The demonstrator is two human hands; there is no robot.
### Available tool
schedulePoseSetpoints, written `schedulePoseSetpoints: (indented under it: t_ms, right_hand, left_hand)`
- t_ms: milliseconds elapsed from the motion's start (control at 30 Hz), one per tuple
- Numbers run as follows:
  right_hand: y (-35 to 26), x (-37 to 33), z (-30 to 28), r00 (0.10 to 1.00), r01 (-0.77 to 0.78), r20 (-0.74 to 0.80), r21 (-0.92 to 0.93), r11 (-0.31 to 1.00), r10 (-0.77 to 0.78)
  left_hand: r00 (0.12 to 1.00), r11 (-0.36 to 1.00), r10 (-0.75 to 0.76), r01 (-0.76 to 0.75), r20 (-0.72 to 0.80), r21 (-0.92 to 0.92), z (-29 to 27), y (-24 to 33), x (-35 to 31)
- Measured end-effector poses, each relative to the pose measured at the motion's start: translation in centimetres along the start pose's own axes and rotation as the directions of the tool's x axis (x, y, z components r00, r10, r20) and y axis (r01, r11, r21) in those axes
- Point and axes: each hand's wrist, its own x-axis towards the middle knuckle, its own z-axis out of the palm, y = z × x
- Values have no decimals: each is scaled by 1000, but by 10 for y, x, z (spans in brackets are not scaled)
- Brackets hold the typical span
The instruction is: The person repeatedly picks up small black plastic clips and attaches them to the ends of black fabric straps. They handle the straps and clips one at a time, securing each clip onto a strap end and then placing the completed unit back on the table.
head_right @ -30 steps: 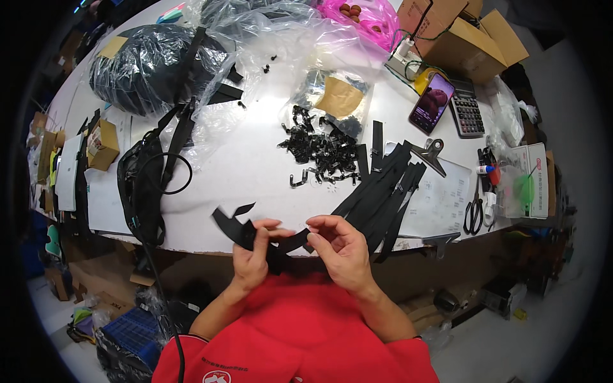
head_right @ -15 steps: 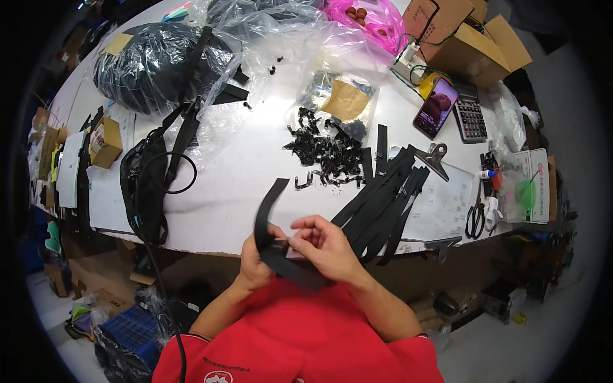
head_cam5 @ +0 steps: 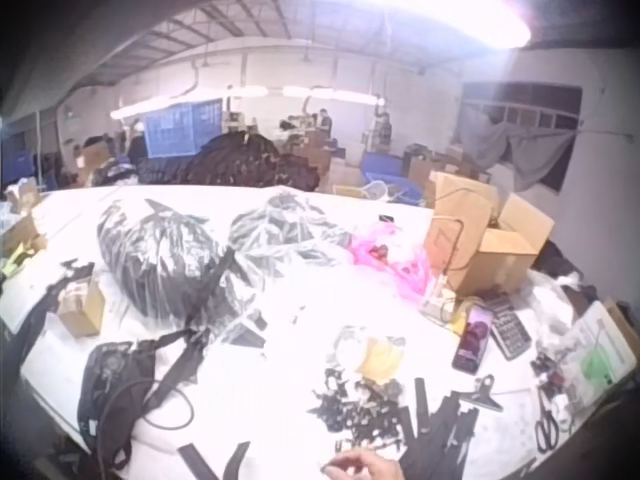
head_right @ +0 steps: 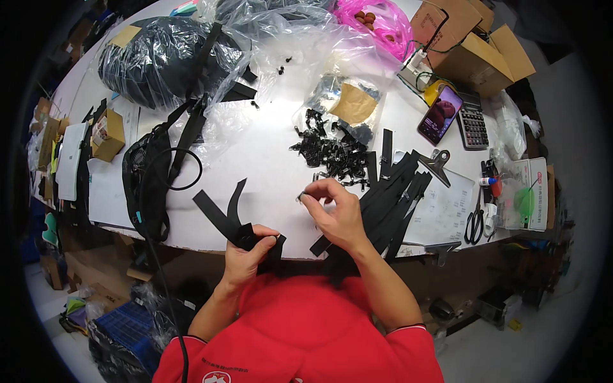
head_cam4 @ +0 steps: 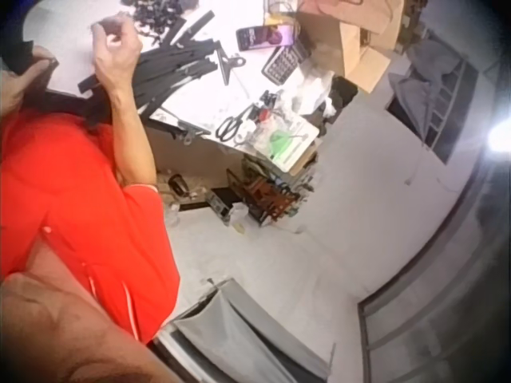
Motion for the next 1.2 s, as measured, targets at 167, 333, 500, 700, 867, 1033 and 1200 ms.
schedulePoseSetpoints:
  t_ms: [167,333,500,700,867,1033,1200]
  right_hand:
    - [-23,-35,-18,978,-168,160,201,965,136]
    - [-48,-49,-24,984,100,148,-2,995,-99]
    - [-48,-51,-18,944,319,148,-161,934,-296]
    - [-44,-56,-15,944,327,107,-212,921,-311]
    - [-44,-55,-16,933,358,125,-234,904,-337]
    - [-46,-54,-16,916,398,153,-251,882,-370]
    - [-33,-75,-4,955,-283,161,253,925,248]
  left_hand:
    - [999,999,-4,2,53,47,8,2,0]
    - [993,989,92,-99,67,107,19,6,-4]
    - [977,974,201,-207,75,91,22,2,-7]
    - [967,959,231,-245,106,140,23,5,-9]
    - [965,962,241,-252,100,108,24,5,-10]
    - [964,961,249,-258,97,100,25,2,-8]
    - [874,847,446,-482,191,226,23,3,2]
